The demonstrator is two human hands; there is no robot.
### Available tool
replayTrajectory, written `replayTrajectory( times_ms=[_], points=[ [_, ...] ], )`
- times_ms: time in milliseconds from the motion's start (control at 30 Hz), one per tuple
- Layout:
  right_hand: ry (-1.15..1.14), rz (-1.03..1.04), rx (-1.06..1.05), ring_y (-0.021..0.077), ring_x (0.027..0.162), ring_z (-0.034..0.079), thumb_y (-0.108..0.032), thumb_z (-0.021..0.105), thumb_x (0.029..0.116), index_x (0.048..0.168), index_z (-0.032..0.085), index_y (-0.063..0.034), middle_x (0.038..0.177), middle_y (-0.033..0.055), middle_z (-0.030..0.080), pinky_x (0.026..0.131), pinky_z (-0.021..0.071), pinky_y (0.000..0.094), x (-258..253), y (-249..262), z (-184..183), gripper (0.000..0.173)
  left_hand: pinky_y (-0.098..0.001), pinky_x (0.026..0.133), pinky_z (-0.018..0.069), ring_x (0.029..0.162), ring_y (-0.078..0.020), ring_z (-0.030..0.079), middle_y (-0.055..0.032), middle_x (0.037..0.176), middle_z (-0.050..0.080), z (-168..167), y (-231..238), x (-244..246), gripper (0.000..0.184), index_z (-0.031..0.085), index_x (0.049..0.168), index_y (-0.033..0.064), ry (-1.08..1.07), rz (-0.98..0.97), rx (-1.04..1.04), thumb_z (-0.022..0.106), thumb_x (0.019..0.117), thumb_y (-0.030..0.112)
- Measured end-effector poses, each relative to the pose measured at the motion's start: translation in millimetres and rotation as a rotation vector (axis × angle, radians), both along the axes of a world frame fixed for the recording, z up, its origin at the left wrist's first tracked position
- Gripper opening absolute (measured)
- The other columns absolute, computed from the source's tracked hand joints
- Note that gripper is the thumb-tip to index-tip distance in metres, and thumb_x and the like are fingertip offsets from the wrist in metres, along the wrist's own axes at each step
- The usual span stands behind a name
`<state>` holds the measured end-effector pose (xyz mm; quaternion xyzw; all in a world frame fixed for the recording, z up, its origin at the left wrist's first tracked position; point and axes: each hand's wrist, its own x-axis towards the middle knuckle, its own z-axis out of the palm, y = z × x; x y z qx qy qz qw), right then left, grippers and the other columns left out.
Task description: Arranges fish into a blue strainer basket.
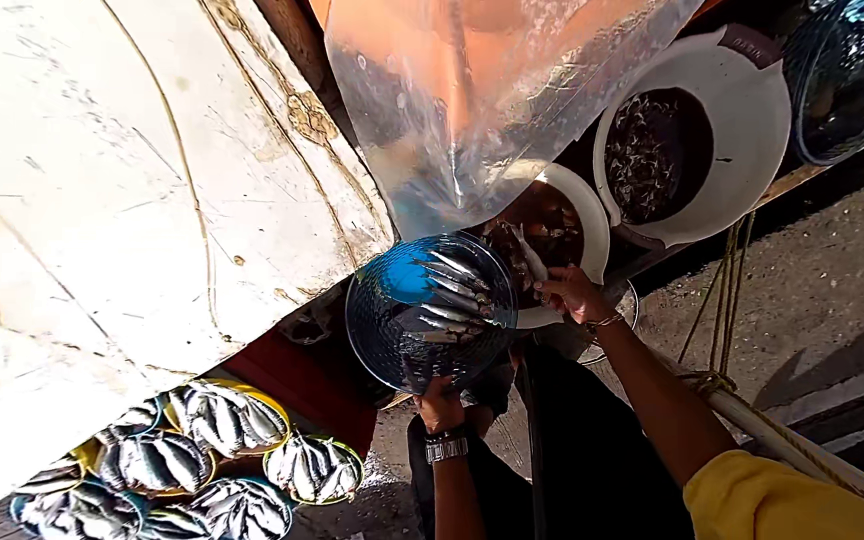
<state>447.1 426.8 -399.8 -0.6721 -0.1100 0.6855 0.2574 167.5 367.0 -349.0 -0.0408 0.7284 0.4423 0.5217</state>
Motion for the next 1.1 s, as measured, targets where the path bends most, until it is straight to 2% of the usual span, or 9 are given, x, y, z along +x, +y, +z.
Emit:
replayTrajectory(
  times_ms=[200, 333, 500, 567, 667, 733, 900, 1033, 1100],
  points=[
    [-0.096, 0.15, 0.211, 0.0062, 0.051, 0.053, -0.007, 0.069, 0.0969, 0.119, 0.065, 0.0001, 0.079, 0.0055, 0.066, 0.047, 0.0461, 0.0205, -33.9, 7.8, 65.7, 0.023, -0.0431, 0.066, 0.0604, 0.077, -0.0209, 0.067, -0.009, 0.092, 0.063, -5.1, -3.6, 0.0, 0.038, 0.047, 0.114, 0.0048, -0.019, 0.009, 0.016, 0.048, 0.0814, -0.014],
    [0.047, 0.555, 0.468, 0.0101, 0.073, 0.06, -0.016, 0.07, 0.0955, 0.111, 0.068, 0.0056, 0.087, 0.0101, 0.067, 0.071, 0.052, 0.0268, -95.1, 12.1, 65.8, 0.026, -0.0425, 0.066, 0.0606, 0.076, -0.0208, 0.068, -0.009, 0.09, 0.064, -4.5, -3.9, 3.0, 0.037, 0.047, 0.114, 0.0049, -0.025, 0.005, 0.028, 0.049, 0.0815, -0.014],
    [-0.094, 1.148, 0.432, 0.0423, 0.12, 0.062, -0.02, 0.058, 0.1034, 0.133, 0.056, 0.01, 0.125, 0.0295, 0.063, 0.104, 0.0464, 0.0559, -151.5, 18.5, 41.5, 0.042, -0.0426, 0.063, 0.0599, 0.075, -0.0199, 0.068, -0.0077, 0.088, 0.064, 0.1, 0.1, 2.5, 0.034, 0.047, 0.113, 0.0062, -0.004, -0.039, 0.026, 0.047, 0.0826, -0.011],
    [-0.188, 1.035, 0.469, 0.0402, 0.116, 0.065, -0.017, 0.056, 0.104, 0.131, 0.06, 0.0084, 0.122, 0.0273, 0.066, 0.102, 0.0486, 0.0532, -141.4, 14.1, 50.4, 0.037, -0.0428, 0.063, 0.0604, 0.076, -0.0202, 0.069, -0.0076, 0.088, 0.065, 0.5, -0.2, -1.4, 0.035, 0.047, 0.113, 0.0063, 0.0, -0.044, 0.028, 0.047, 0.0822, -0.011],
    [-0.421, 0.587, 0.527, 0.0331, 0.085, 0.071, -0.008, 0.058, 0.1005, 0.112, 0.071, 0.0057, 0.096, 0.0214, 0.072, 0.082, 0.0567, 0.0489, -97.3, 3.5, 56.0, 0.022, -0.0413, 0.061, 0.0611, 0.073, -0.0187, 0.069, -0.0064, 0.087, 0.066, 1.9, -0.6, -7.3, 0.037, 0.048, 0.11, 0.0073, 0.005, -0.035, 0.029, 0.046, 0.08, -0.014],
    [-0.697, 0.481, 0.372, 0.0392, 0.092, 0.071, -0.006, 0.057, 0.101, 0.117, 0.068, 0.0074, 0.104, 0.0257, 0.071, 0.084, 0.0567, 0.054, -55.2, 2.9, 44.9, 0.023, -0.04, 0.061, 0.0611, 0.073, -0.0181, 0.069, -0.0059, 0.087, 0.065, 3.1, -1.2, -9.2, 0.039, 0.047, 0.112, 0.0077, 0.013, -0.03, 0.028, 0.046, 0.0793, -0.015],
    [-0.935, 0.665, -0.188, 0.0485, 0.12, 0.061, -0.01, 0.06, 0.0984, 0.135, 0.051, 0.0117, 0.137, 0.0332, 0.054, 0.095, 0.0527, 0.0607, 1.3, 17.7, -30.4, 0.044, -0.0398, 0.063, 0.0606, 0.076, -0.0185, 0.068, -0.0069, 0.09, 0.065, 2.3, -4.7, -8.7, 0.039, 0.048, 0.111, 0.0074, 0.018, -0.013, 0.025, 0.047, 0.0799, -0.016],
    [-0.797, 0.803, -0.299, 0.0481, 0.111, 0.066, -0.017, 0.067, 0.0949, 0.131, 0.051, 0.0099, 0.124, 0.0323, 0.063, 0.086, 0.0534, 0.0643, -0.8, 39.9, -43.8, 0.047, -0.0405, 0.064, 0.06, 0.076, -0.0188, 0.067, -0.0076, 0.09, 0.064, 1.6, -3.4, -6.0, 0.038, 0.048, 0.11, 0.0064, 0.025, -0.007, 0.02, 0.047, 0.0797, -0.015],
    [-0.64, 0.663, -0.251, 0.0451, 0.1, 0.067, -0.014, 0.07, 0.0927, 0.115, 0.059, 0.0112, 0.109, 0.031, 0.065, 0.082, 0.0526, 0.063, 5.4, 38.0, -39.9, 0.035, -0.043, 0.066, 0.0599, 0.079, -0.0203, 0.067, -0.0088, 0.093, 0.063, 2.4, -2.9, -7.3, 0.038, 0.048, 0.113, 0.0058, 0.021, -0.012, 0.015, 0.047, 0.0811, -0.014]
  ],
)
